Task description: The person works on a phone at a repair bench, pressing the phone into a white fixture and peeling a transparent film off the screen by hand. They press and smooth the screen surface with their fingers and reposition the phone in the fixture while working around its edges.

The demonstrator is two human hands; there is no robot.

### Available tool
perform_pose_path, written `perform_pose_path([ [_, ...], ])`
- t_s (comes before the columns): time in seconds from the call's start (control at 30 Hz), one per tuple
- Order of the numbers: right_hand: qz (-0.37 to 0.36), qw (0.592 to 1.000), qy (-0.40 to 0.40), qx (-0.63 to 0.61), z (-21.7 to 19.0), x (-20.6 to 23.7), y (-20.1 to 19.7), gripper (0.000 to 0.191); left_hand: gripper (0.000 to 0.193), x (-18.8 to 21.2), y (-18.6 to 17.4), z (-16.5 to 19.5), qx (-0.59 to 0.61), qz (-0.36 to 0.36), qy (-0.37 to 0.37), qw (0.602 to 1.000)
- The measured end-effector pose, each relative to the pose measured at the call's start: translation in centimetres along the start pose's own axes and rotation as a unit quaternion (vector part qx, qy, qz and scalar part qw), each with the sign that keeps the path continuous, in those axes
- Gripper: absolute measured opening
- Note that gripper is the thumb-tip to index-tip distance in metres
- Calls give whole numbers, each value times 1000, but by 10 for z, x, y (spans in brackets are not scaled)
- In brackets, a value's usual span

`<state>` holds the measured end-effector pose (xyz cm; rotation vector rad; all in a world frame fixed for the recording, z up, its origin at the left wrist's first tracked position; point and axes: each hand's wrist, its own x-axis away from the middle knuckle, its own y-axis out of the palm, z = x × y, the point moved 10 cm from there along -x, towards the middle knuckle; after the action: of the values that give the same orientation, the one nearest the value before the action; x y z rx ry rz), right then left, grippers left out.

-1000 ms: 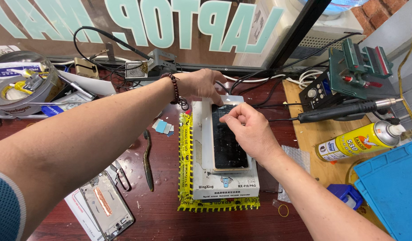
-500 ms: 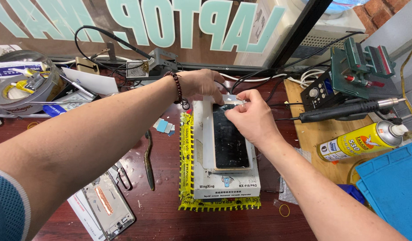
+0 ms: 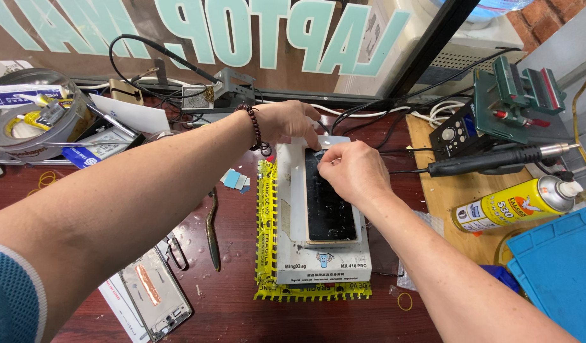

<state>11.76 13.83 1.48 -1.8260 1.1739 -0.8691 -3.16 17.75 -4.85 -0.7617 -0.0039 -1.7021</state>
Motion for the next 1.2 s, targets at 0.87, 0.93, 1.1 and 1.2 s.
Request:
perform_pose_path([
  [0.87,-67,993,-84,-47,4,16,14,15,90,-1,1,-3,2,1,-6,1000],
  [0.93,-13,986,-164,-40,-9,19,3,12,90,-1,1,-2,1,-1,-3,1000],
  [1.1,129,956,-248,-84,-24,25,-23,10,90,1,1,-3,2,-7,12,1000],
  [1.2,77,989,-68,-102,2,2,-7,11,90,2,-1,-3,-9,-5,23,1000],
])
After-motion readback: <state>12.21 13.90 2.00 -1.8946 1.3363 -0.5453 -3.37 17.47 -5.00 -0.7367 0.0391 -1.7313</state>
